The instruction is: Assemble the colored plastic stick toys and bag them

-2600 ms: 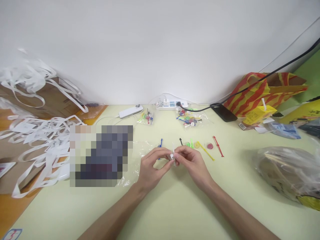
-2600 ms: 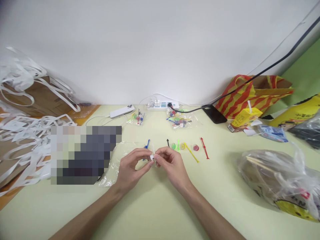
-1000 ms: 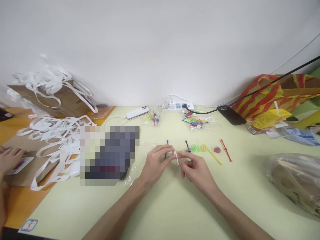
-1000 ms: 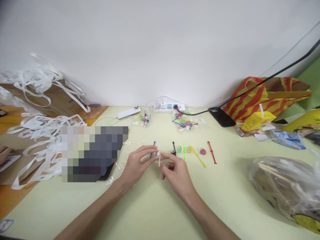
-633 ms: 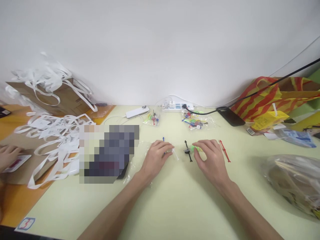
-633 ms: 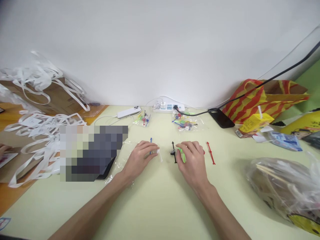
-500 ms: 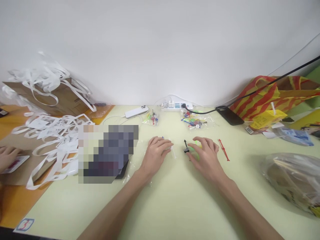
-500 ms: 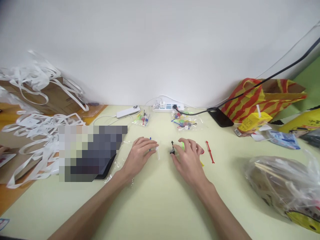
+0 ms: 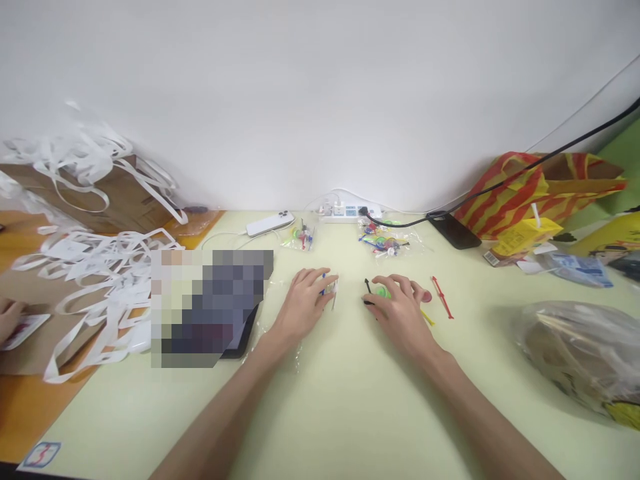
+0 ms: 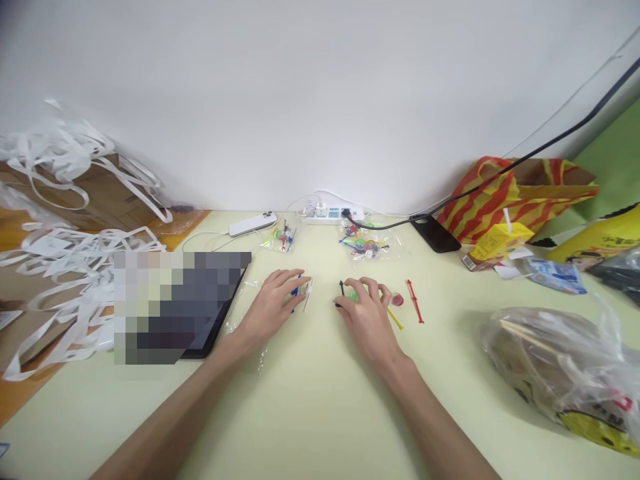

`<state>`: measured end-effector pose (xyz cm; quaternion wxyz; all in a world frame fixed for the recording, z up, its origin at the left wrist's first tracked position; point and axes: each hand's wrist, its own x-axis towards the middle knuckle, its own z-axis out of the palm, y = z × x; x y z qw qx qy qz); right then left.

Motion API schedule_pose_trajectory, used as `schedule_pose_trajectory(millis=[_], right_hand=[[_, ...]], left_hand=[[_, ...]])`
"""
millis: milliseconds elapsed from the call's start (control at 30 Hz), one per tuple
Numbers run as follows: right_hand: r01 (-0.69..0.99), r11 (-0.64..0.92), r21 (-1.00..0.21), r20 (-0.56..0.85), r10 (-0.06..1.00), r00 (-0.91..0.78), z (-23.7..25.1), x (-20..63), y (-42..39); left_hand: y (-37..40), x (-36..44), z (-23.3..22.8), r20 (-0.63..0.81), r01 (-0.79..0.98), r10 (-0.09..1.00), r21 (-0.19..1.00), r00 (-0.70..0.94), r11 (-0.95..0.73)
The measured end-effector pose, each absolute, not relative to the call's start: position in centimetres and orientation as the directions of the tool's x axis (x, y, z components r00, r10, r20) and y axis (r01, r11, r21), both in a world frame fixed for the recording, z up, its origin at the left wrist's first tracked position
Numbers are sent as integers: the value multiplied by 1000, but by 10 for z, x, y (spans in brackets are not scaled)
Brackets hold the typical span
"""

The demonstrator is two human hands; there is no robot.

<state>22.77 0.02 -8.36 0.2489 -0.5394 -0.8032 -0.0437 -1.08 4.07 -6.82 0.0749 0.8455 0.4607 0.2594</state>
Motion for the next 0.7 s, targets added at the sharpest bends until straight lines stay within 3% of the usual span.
schedule_pose_trajectory(millis=[467,700], right_hand=[[810,488,-326,512,811,-282,-77,223,-4],[794,520,-314,529,790,-308,-73,220,-8]], left_hand=[[39,-13,-72,382,710,819,419,427,-566],[22,-3,-55,421,622,789,487,447,-613]])
